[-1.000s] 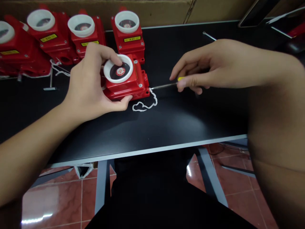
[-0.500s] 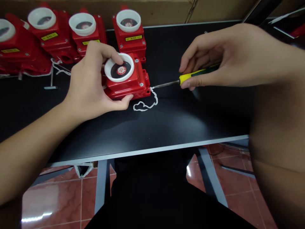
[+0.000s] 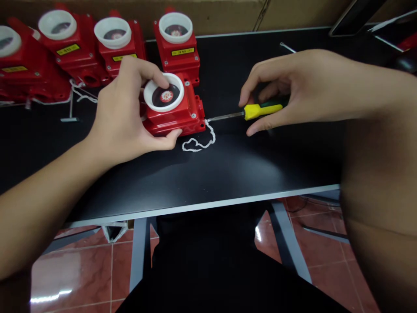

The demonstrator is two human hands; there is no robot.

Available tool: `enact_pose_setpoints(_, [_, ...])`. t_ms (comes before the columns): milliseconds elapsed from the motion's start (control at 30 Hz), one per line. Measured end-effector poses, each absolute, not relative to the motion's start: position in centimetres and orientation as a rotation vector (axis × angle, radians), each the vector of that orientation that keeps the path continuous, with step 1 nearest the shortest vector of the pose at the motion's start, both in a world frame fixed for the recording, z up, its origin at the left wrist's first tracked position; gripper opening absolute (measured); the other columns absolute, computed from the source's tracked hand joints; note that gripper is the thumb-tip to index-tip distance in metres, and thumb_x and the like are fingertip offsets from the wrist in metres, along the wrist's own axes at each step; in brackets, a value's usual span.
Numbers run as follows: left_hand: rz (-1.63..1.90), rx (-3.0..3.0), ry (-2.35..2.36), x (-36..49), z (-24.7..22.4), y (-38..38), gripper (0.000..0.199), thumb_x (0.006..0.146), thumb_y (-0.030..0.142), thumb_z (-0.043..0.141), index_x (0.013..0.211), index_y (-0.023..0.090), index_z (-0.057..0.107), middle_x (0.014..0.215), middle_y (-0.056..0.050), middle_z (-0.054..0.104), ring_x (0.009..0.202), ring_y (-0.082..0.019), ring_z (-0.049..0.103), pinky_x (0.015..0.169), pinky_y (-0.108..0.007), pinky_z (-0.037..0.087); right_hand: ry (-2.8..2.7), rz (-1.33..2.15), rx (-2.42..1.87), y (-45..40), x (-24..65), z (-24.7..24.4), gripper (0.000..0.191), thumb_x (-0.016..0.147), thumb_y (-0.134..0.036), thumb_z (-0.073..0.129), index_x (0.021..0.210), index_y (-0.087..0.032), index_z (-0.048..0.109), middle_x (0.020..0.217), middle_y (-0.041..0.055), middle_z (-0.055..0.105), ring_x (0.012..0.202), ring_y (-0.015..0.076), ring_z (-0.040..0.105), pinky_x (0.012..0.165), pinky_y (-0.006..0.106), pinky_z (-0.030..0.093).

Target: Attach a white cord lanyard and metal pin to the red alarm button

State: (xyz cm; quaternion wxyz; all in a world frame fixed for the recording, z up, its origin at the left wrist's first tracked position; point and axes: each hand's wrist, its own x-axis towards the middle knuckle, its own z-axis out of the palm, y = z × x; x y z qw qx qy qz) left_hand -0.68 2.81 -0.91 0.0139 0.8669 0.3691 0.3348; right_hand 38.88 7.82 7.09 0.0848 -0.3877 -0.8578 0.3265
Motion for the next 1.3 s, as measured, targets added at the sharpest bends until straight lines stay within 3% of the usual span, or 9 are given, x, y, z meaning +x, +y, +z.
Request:
enact_pose_setpoints(100, [0.994, 2.609, 1.271, -0.2, -0.3, 1.9, 0.067, 0.097, 0.049, 0.093, 0.155, 0.041, 0.061, 0.144, -0.006, 0.085, 0.119, -0.037, 0.091, 0.096, -0.057, 0.078, -2.526, 0.951, -1.166, 7.5, 38.9, 7.5, 0.032, 0.09, -0.062, 0.103, 0.104, -0.041, 0.084, 0.113, -0.0003, 0.092, 0.101, 0.0265, 0.088, 0.099, 0.05, 0.073])
enact_pose_setpoints(300, [0.984, 2.603, 1.275, -0.1, -0.2, 1.6, 0.068, 0.096, 0.049, 0.094, 0.156, 0.042, 0.062, 0.147, -0.005, 0.085, 0.121, -0.037, 0.091, 0.099, -0.057, 0.078, -2.432, 1.167, -1.144, 7.0, 38.7, 7.9, 0.026, 0.099, -0.051, 0.099, 0.11, -0.036, 0.081, 0.091, -0.0023, 0.089, 0.074, 0.0231, 0.084, 0.07, 0.045, 0.068])
enact_pose_setpoints(533, [1.103, 2.758, 1.051, -1.1, -1.6, 3.7, 0.091, 0.086, 0.073, 0.092, 0.161, 0.032, 0.062, 0.138, -0.011, 0.084, 0.107, -0.036, 0.091, 0.08, -0.052, 0.076, -2.511, 1.22, -1.173, 7.7, 38.7, 7.1, 0.02, 0.118, -0.053, 0.079, 0.124, -0.035, 0.085, 0.094, -0.0004, 0.09, 0.068, 0.02, 0.076, 0.059, 0.039, 0.057])
enact_pose_setpoints(667, [1.068, 2.731, 1.116, -0.8, -1.2, 3.2, 0.088, 0.086, 0.068, 0.095, 0.16, 0.034, 0.061, 0.14, -0.009, 0.084, 0.11, -0.035, 0.091, 0.085, -0.053, 0.078, -2.524, 1.087, -1.163, 7.9, 38.9, 6.7, 0.043, 0.093, -0.065, 0.109, 0.119, -0.037, 0.088, 0.117, 0.0021, 0.092, 0.099, 0.0284, 0.085, 0.087, 0.047, 0.072])
enact_pose_setpoints(733, [1.02, 2.669, 1.203, -0.5, -0.8, 2.5, 0.079, 0.09, 0.057, 0.096, 0.158, 0.037, 0.061, 0.144, -0.007, 0.084, 0.116, -0.035, 0.092, 0.092, -0.053, 0.079, -2.533, 0.976, -1.142, 7.8, 38.9, 6.7, 0.043, 0.088, -0.059, 0.114, 0.114, -0.038, 0.087, 0.122, 0.0024, 0.092, 0.113, 0.0314, 0.086, 0.104, 0.051, 0.072])
enact_pose_setpoints(800, [1.0, 2.625, 1.258, -0.3, -0.4, 1.9, 0.073, 0.093, 0.049, 0.097, 0.156, 0.04, 0.062, 0.147, -0.005, 0.085, 0.121, -0.036, 0.091, 0.099, -0.054, 0.078, -2.522, 0.953, -1.149, 7.6, 38.9, 6.8, 0.037, 0.09, -0.053, 0.111, 0.109, -0.038, 0.084, 0.118, 0.002, 0.09, 0.111, 0.0306, 0.086, 0.106, 0.053, 0.071])
enact_pose_setpoints(1033, [0.964, 2.615, 1.234, -0.2, 0.0, 1.4, 0.067, 0.1, 0.052, 0.092, 0.159, 0.041, 0.061, 0.15, -0.005, 0.083, 0.125, -0.037, 0.089, 0.1, -0.055, 0.075, -2.449, 1.179, -1.072, 7.3, 39.0, 7.3, 0.027, 0.102, -0.046, 0.098, 0.12, -0.034, 0.082, 0.097, -0.0046, 0.09, 0.08, 0.0189, 0.085, 0.075, 0.041, 0.068])
enact_pose_setpoints(1167, [0.995, 2.63, 1.232, -0.6, -0.3, 1.8, 0.068, 0.1, 0.054, 0.093, 0.158, 0.042, 0.061, 0.151, -0.003, 0.083, 0.126, -0.035, 0.091, 0.103, -0.052, 0.077, -2.527, 1.201, -1.042, 7.7, 39.2, 7.3, 0.013, 0.117, -0.039, 0.084, 0.129, -0.034, 0.085, 0.097, -0.0042, 0.091, 0.076, 0.0165, 0.084, 0.067, 0.035, 0.064])
enact_pose_setpoints(1300, [1.06, 2.748, 1.109, -1.1, -1.0, 2.9, 0.083, 0.098, 0.076, 0.092, 0.163, 0.036, 0.059, 0.146, -0.008, 0.082, 0.117, -0.036, 0.092, 0.092, -0.053, 0.078, -2.552, 1.211, -1.082, 8.1, 39.3, 6.9, 0.02, 0.121, -0.051, 0.079, 0.131, -0.035, 0.086, 0.099, -0.0034, 0.091, 0.073, 0.0176, 0.08, 0.063, 0.035, 0.06])
